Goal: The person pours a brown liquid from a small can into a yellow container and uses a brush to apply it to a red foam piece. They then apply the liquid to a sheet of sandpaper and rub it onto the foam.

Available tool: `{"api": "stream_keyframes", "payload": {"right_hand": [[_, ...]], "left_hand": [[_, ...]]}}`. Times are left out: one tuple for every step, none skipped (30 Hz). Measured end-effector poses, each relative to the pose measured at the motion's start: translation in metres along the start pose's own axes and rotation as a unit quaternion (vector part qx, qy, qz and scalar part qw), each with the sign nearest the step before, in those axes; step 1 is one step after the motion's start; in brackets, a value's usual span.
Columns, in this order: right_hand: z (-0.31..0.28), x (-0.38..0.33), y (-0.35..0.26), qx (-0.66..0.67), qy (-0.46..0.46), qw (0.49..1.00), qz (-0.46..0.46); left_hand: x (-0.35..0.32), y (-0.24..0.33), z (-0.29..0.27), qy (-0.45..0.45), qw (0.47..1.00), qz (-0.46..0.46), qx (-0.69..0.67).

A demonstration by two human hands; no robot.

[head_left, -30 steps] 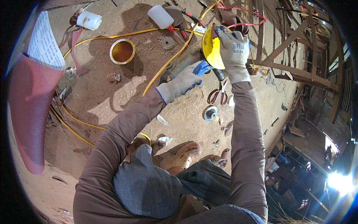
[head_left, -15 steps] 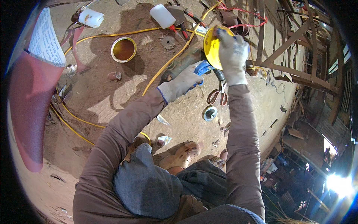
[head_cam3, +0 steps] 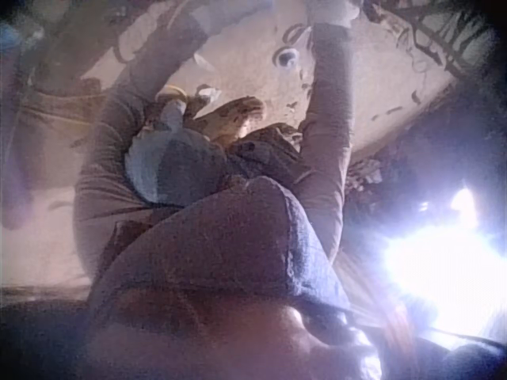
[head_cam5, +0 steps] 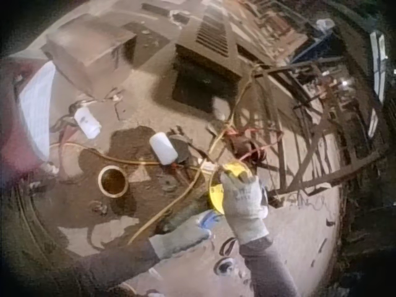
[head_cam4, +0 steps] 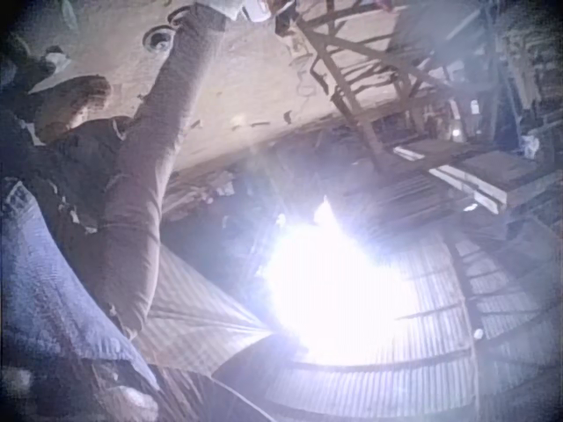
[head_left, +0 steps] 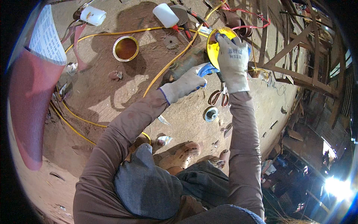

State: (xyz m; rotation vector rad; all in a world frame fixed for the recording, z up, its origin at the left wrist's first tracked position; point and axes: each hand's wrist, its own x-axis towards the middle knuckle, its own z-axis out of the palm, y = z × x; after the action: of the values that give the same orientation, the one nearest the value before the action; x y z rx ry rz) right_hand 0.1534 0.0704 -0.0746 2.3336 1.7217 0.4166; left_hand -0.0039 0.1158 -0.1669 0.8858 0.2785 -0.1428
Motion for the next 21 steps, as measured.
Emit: {"api": "stream_keyframes", "payload": {"right_hand": [[-0.008,-0.003,0.006,0.014,0.003,1.000,-0.024],[-0.018,-0.003,0.007,0.067,-0.012,0.998,0.006],[-0.026,-0.003,0.007,0.121,-0.027,0.992,0.035],[-0.025,-0.007,0.010,0.151,-0.035,0.979,0.135],[-0.027,-0.006,0.013,0.214,0.047,0.967,0.131],[-0.020,-0.006,0.019,0.239,0.050,0.955,0.166],[-0.018,-0.001,0.018,0.265,0.054,0.941,0.202],[-0.018,0.002,0.016,0.281,0.044,0.930,0.231],[-0.019,0.007,0.015,0.297,0.033,0.918,0.260],[-0.021,0.012,0.012,0.314,0.023,0.904,0.288],[-0.017,0.014,0.015,0.370,0.022,0.874,0.315],[-0.012,0.014,0.023,0.424,0.020,0.839,0.341],[-0.009,0.015,0.025,0.476,0.016,0.800,0.364],[-0.011,0.017,0.020,0.514,0.041,0.763,0.390],[-0.003,0.014,0.025,0.518,0.054,0.762,0.386],[-0.007,0.016,0.024,0.479,0.045,0.786,0.389],[-0.011,0.018,0.023,0.438,0.036,0.809,0.391],[-0.009,0.018,0.019,0.401,0.059,0.844,0.351],[-0.008,0.019,0.013,0.362,0.083,0.875,0.310],[-0.007,0.019,0.008,0.322,0.107,0.902,0.267],[-0.007,0.017,0.005,0.257,0.078,0.929,0.254]], "left_hand": [[0.002,-0.004,0.002,0.004,1.000,0.009,-0.008],[0.005,-0.010,0.002,0.013,1.000,0.019,-0.014],[0.007,-0.015,0.001,0.023,0.999,0.028,-0.021],[0.007,-0.014,0.001,0.013,0.999,0.029,-0.020],[0.007,-0.013,0.001,0.004,0.999,0.030,-0.020],[0.007,-0.012,0.001,-0.004,0.999,0.031,-0.020],[0.006,-0.011,0.001,-0.002,1.000,0.024,-0.016],[0.005,-0.010,0.001,0.000,1.000,0.017,-0.012],[0.005,-0.009,0.002,0.002,1.000,0.010,-0.009],[0.004,-0.009,0.002,0.003,1.000,0.015,-0.016],[0.004,-0.009,0.003,0.004,1.000,0.021,-0.023],[0.005,-0.009,0.004,0.005,0.999,0.026,-0.031],[0.006,-0.012,0.005,0.009,0.999,0.033,-0.034],[0.008,-0.015,0.005,0.012,0.998,0.041,-0.037],[0.009,-0.018,0.004,0.014,0.998,0.049,-0.040],[0.004,-0.010,0.005,0.017,0.999,0.023,-0.033],[0.003,-0.008,0.004,0.016,0.999,0.019,-0.031],[0.002,-0.006,0.004,0.015,0.999,0.016,-0.029],[0.001,-0.006,0.004,0.014,0.999,0.013,-0.027],[0.002,-0.009,0.004,0.016,0.999,0.024,-0.026],[0.004,-0.014,0.005,0.017,0.999,0.035,-0.025]]}}
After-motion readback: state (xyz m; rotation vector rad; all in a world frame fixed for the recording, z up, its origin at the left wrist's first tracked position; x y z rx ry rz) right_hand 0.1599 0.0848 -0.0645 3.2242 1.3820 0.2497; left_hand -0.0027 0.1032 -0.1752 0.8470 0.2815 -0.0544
